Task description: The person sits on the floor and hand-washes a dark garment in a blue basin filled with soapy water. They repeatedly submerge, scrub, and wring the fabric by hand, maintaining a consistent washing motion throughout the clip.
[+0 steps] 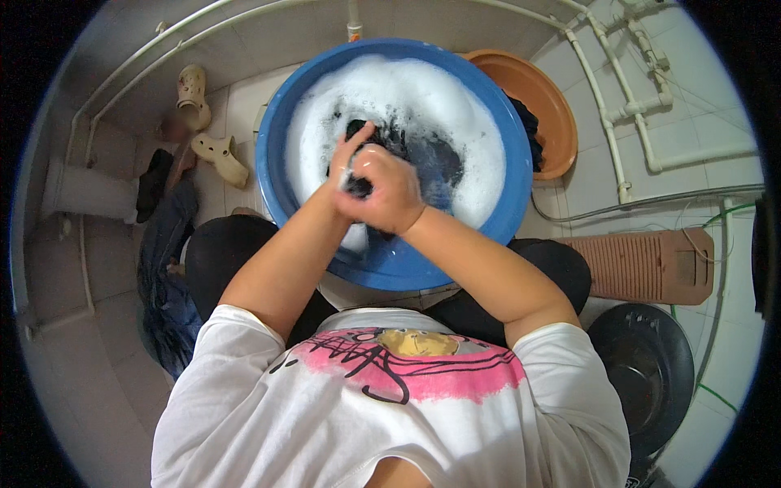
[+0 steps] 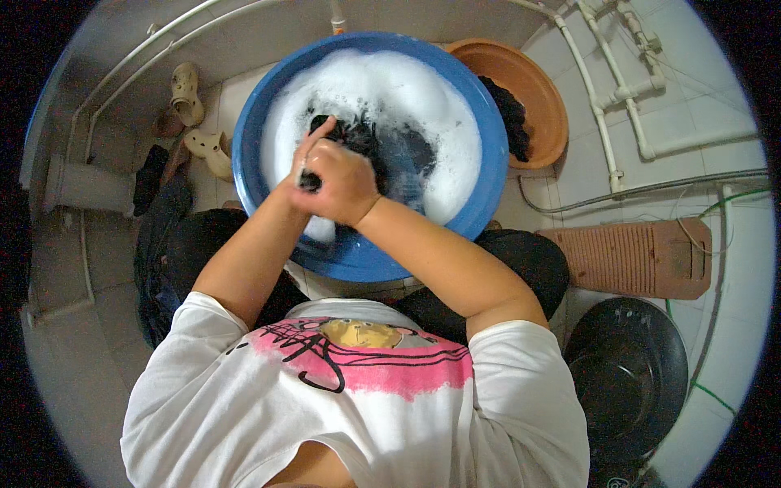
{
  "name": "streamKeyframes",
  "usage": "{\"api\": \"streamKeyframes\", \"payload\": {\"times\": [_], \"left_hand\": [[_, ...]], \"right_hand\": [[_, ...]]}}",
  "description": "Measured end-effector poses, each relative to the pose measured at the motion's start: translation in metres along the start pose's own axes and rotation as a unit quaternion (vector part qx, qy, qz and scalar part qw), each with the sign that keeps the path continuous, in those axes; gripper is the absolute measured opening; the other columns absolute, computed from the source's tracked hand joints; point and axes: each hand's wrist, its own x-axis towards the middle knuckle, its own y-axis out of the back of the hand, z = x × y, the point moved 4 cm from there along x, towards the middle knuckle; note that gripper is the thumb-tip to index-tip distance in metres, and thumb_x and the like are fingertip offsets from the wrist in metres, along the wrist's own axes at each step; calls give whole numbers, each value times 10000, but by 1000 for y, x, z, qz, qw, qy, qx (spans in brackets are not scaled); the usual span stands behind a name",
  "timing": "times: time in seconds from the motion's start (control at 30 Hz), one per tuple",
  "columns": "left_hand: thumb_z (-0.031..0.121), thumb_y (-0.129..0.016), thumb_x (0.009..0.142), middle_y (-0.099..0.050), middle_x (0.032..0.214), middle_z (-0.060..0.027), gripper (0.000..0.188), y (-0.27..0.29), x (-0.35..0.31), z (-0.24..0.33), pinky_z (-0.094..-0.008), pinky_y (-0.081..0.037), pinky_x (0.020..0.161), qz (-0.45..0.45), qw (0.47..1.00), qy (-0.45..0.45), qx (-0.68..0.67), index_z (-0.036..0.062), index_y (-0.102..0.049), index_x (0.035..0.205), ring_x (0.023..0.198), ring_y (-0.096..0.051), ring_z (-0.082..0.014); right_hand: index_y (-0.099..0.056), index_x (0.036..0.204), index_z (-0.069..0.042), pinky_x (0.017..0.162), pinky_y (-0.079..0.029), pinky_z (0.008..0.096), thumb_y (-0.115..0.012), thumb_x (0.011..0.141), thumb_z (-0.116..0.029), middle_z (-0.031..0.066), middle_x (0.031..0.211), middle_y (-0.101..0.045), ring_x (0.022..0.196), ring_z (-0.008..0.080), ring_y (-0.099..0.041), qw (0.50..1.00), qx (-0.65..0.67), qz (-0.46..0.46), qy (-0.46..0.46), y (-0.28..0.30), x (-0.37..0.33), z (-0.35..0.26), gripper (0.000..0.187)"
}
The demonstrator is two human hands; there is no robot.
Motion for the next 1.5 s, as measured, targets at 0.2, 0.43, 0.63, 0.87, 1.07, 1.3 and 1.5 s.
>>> {"api": "streamKeyframes", "payload": {"times": [0.2,0.43,0.63,0.87,1.07,1.3,1.5], "left_hand": [[250,-428,871,-518,1080,-159,376,-38,-32,-24,-392,-398,847,43,998,25,33,23,-451,1169,991,-497,-257],[263,-530,814,-551,877,-104,254,-45,-42,9,-345,-448,689,132,991,10,30,61,-514,967,799,-531,-211],[306,-623,784,-606,902,-50,333,-90,-68,-3,-269,-429,758,-231,812,-32,534,26,-590,961,794,-535,-116],[338,-568,824,-641,866,-47,315,-66,-47,-9,-228,-441,676,-260,810,58,523,39,-663,858,775,-561,-94],[460,-656,683,-547,1053,-198,614,-21,-22,25,-339,-451,793,154,715,-84,677,26,-534,1099,948,-552,-299],[343,-588,769,-552,999,-171,390,-6,-4,21,-377,-424,833,67,603,-125,785,84,-572,1060,981,-525,-313],[163,-493,846,-574,862,-81,211,-81,-45,47,-294,-435,759,-181,926,-75,323,49,-511,1022,852,-550,-174]], "right_hand": [[-527,665,-53,578,-444,441,-598,735,-275,192,684,-560,641,386,-544,962,-62,115,-239,20,3,76,245],[-499,649,-75,524,-427,419,-597,714,-221,151,666,-536,592,353,-529,995,-43,70,-54,6,-1,46,187],[-565,782,-70,685,-441,362,-624,695,-315,110,867,-576,770,303,-554,944,-135,-122,-274,71,7,154,267],[-516,1102,-74,852,-415,391,-644,708,-363,148,1097,-522,1026,300,-495,898,-265,-254,-244,41,-21,163,505],[-541,1108,-73,797,-445,379,-616,725,-343,139,1003,-578,910,292,-550,840,-226,-399,-290,17,-30,147,475],[-673,813,-53,665,-455,321,-637,701,-390,116,764,-633,710,199,-588,766,6,-471,-438,29,-8,119,357],[-584,1051,-83,758,-441,305,-540,803,-269,104,835,-603,828,199,-573,964,-164,-109,-180,49,-3,147,314]]}}
